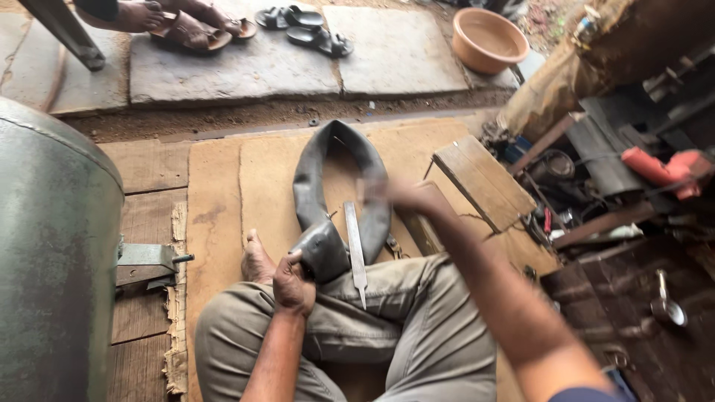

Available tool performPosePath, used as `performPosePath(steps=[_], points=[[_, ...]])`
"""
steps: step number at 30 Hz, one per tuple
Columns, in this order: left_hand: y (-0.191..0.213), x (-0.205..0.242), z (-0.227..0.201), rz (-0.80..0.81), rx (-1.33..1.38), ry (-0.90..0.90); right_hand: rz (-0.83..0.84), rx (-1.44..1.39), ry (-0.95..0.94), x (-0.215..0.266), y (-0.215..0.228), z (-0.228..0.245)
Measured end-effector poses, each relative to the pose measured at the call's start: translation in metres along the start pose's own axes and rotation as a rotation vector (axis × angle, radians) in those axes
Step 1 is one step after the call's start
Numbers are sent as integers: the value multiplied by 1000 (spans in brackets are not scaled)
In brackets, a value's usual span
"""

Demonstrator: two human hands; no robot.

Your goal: The person sits on the floor and uses pliers to remove a nail from a tire tube. They then apply a substance from a small container onto the puncture site using a brush. Finally, they use a metal file to roughen the surface of the tube around the repair area.

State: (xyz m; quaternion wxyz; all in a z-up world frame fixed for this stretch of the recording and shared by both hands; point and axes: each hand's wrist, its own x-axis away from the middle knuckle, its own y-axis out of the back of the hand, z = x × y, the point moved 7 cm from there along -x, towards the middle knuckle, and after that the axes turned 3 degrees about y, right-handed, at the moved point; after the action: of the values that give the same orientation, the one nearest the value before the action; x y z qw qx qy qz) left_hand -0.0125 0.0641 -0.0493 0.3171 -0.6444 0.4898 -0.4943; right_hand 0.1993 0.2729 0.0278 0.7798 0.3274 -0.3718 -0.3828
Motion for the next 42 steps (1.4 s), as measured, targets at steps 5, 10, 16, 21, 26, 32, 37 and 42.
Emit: performPosePath(steps=[5, 10, 16, 21, 26, 32, 37, 42], points=[[-16, 12, -6, -23, -62, -35, -34, -120, -50, 63, -97, 1], [-17, 9, -6, -45, -66, -18, -60, 32, -186, 93, -113, 33], [-5, 6, -2, -96, -91, -2, 13, 222, -220, 103, -118, 54], [-7, 8, -4, -113, -116, -8, -71, 80, -244, 86, -134, 20], [-17, 7, -5, -131, -83, 4, -237, -525, -245, 61, -138, -48], [-18, 11, -7, -109, -140, -20, -357, -1173, 294, 107, -69, 3], [-22, 12, -7, -45, -93, -18, -228, -1282, 52, 158, -60, 52], [-26, 12, -6, 40, -150, -37, -305, -1175, -133, 176, -95, 33]])
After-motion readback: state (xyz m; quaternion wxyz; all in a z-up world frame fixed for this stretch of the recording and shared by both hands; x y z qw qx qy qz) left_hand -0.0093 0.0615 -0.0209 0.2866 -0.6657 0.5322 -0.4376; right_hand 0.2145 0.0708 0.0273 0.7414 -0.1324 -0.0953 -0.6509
